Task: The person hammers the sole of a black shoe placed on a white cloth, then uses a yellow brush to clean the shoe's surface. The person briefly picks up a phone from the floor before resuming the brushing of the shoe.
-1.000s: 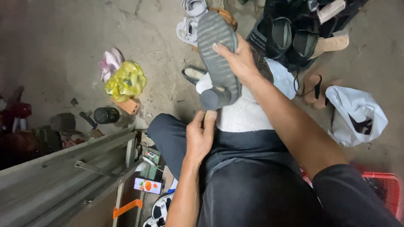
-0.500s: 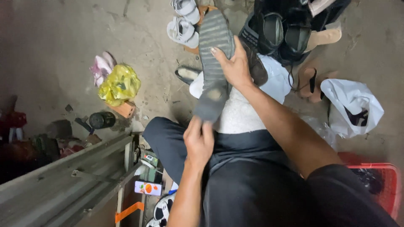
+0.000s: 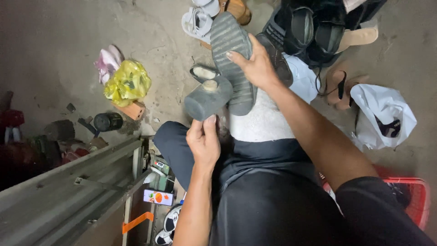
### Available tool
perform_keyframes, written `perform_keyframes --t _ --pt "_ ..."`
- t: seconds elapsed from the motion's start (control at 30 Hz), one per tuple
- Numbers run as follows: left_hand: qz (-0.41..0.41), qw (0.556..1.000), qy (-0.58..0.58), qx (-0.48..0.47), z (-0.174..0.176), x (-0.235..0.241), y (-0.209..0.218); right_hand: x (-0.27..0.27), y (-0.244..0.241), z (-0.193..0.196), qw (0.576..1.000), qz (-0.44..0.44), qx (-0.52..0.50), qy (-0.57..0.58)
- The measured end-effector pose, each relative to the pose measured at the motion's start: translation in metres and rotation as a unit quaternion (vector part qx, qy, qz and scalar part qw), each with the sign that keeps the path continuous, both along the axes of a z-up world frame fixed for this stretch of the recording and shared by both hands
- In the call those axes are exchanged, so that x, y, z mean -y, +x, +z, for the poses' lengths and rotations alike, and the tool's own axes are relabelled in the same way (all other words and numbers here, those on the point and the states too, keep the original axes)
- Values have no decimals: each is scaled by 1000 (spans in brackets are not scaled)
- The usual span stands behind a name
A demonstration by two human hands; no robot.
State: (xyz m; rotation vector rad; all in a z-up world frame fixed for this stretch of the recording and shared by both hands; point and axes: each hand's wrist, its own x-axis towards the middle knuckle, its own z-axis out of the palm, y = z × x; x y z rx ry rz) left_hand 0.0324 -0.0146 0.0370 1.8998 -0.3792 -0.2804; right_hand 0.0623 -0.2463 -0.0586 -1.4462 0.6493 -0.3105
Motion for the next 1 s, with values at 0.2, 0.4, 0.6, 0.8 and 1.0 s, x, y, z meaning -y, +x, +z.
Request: perform_keyframes --t 0.2,0.4,0.6,0.8,1.0 --pt "-68 993 84 -42 4 8 9 17 0 34 993 72 -16 -93" --pt "-85 994 60 -35 -8 4 11 11 -6 59 988 143 -27 -55" --pt "211 973 -67 -63 -38 6 2 9 -8 48 990 139 18 1" --pt "-5 995 61 -85 6 1 3 6 -13 67 994 109 -4 -3" --pt "62 988 -45 135 -54 -26 -18 2 -55 70 982 143 10 -122"
